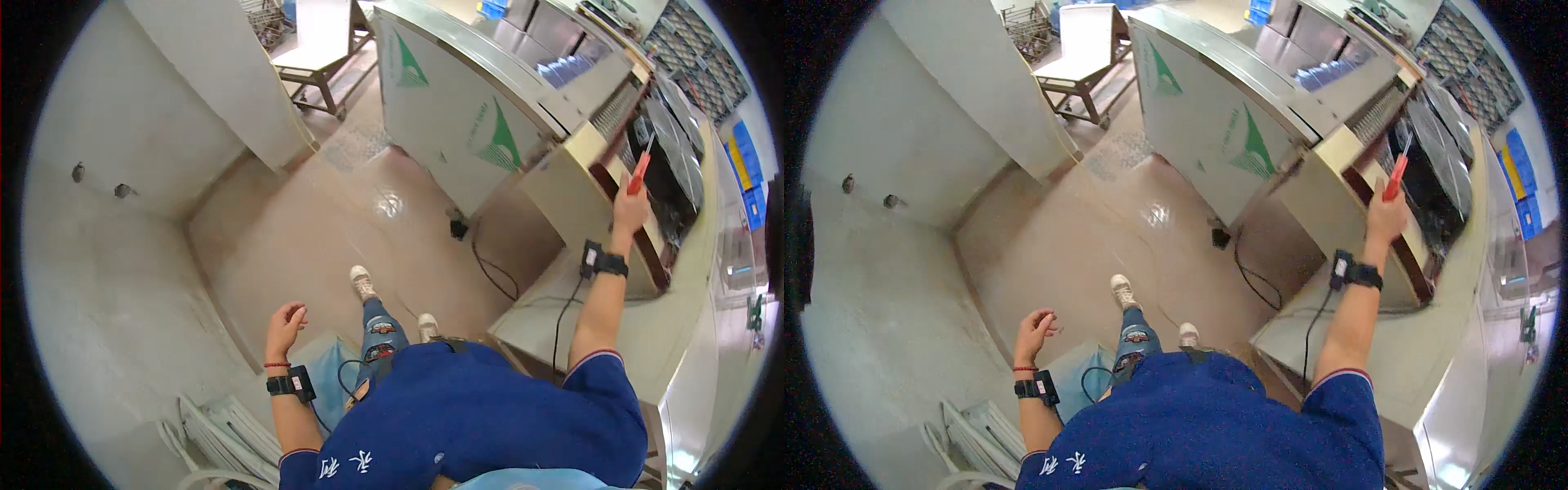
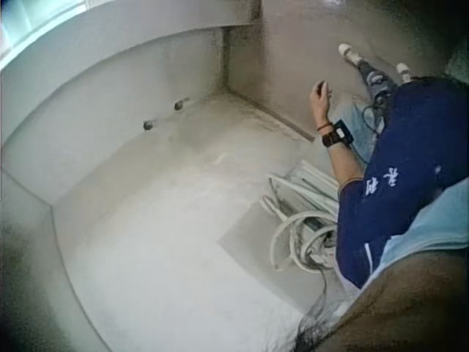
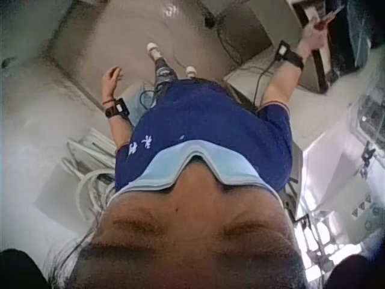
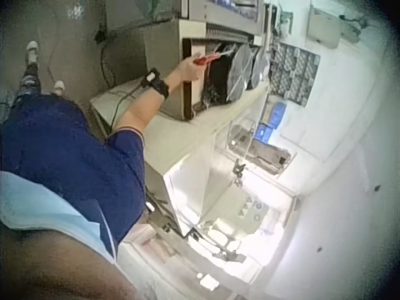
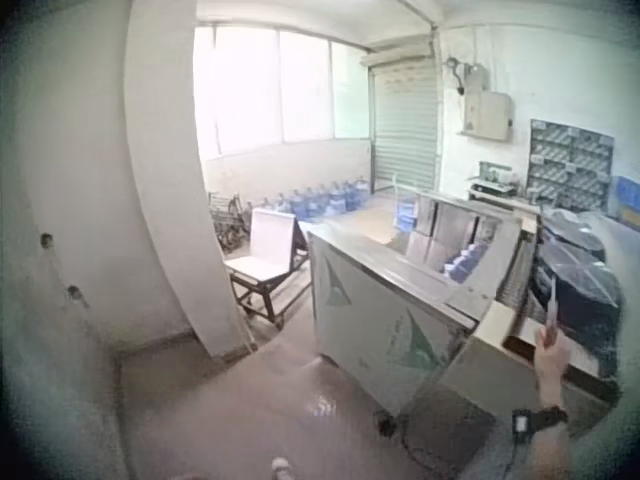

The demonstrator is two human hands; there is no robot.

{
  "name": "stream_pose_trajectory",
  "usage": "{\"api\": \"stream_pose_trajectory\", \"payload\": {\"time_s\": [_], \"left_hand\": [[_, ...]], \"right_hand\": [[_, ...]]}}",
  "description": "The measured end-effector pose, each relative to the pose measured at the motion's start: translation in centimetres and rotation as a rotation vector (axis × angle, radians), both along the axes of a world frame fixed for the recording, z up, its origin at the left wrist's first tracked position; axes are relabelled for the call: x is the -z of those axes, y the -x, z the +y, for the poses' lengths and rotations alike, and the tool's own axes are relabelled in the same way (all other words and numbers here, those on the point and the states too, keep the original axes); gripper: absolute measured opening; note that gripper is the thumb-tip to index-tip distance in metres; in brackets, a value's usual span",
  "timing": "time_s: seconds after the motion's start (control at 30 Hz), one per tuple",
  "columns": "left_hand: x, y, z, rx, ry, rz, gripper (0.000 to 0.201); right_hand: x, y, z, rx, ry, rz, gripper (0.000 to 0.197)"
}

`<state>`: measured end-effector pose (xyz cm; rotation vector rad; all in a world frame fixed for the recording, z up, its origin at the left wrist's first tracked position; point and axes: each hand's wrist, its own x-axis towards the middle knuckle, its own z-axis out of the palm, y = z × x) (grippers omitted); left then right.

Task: Cleaning an industrial machine area with an air blow gun and stacking grid-like electronic or metal components.

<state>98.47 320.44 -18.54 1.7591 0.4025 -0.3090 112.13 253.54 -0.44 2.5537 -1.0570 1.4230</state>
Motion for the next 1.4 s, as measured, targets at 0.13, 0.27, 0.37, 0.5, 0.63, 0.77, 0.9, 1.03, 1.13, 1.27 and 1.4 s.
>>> {"api": "stream_pose_trajectory", "payload": {"time_s": [0.13,0.27,0.37,0.5,0.63,0.77,0.9,1.03,1.13,1.27,1.4], "left_hand": [[0.0,-8.1,4.8,0.03,-0.024,-0.024,0.027],[0.3,-17.1,8.9,-0.011,-0.022,-0.056,0.026],[-0.5,-24.6,10.8,0.012,-0.056,-0.048,0.024],[-0.8,-33.2,11.5,0.074,-0.062,-0.078,0.024],[-1.8,-44.6,8.2,0.309,-0.066,-0.143,0.026],[-2.6,-52.8,2.7,0.429,-0.094,-0.261,0.022],[-3.0,-60.9,1.0,0.481,-0.135,-0.211,0.018],[-4.6,-67.1,0.1,0.506,-0.186,-0.274,0.014],[-6.7,-72.5,-0.8,0.426,-0.147,-0.275,0.014],[-5.1,-77.3,-1.0,0.466,-0.042,-0.137,0.015],[-5.8,-85.3,-2.8,0.588,-0.061,-0.274,0.018]], "right_hand": [[0.7,0.6,2.2,0.02,0.355,0.246,0.055],[1.8,1.7,3.7,0.311,0.076,0.495,0.092],[0.7,-0.3,9.9,0.277,0.296,0.281,0.069],[-0.4,-7.1,22.7,-0.218,0.228,0.01,0.027],[2.5,-16.0,28.1,-0.552,-0.307,0.003,0.012],[3.0,-23.7,27.6,-0.668,-0.371,0.006,0.004],[2.6,-31.6,26.5,-0.727,-0.339,0.027,0.003],[1.3,-38.0,25.7,-0.802,-0.39,0.095,0.002],[0.2,-41.8,26.3,-0.786,-0.532,0.262,0.002],[0.5,-44.2,25.9,-0.752,-0.689,0.311,0.004],[0.8,-46.0,26.7,-0.659,-0.765,0.212,0.005]]}}
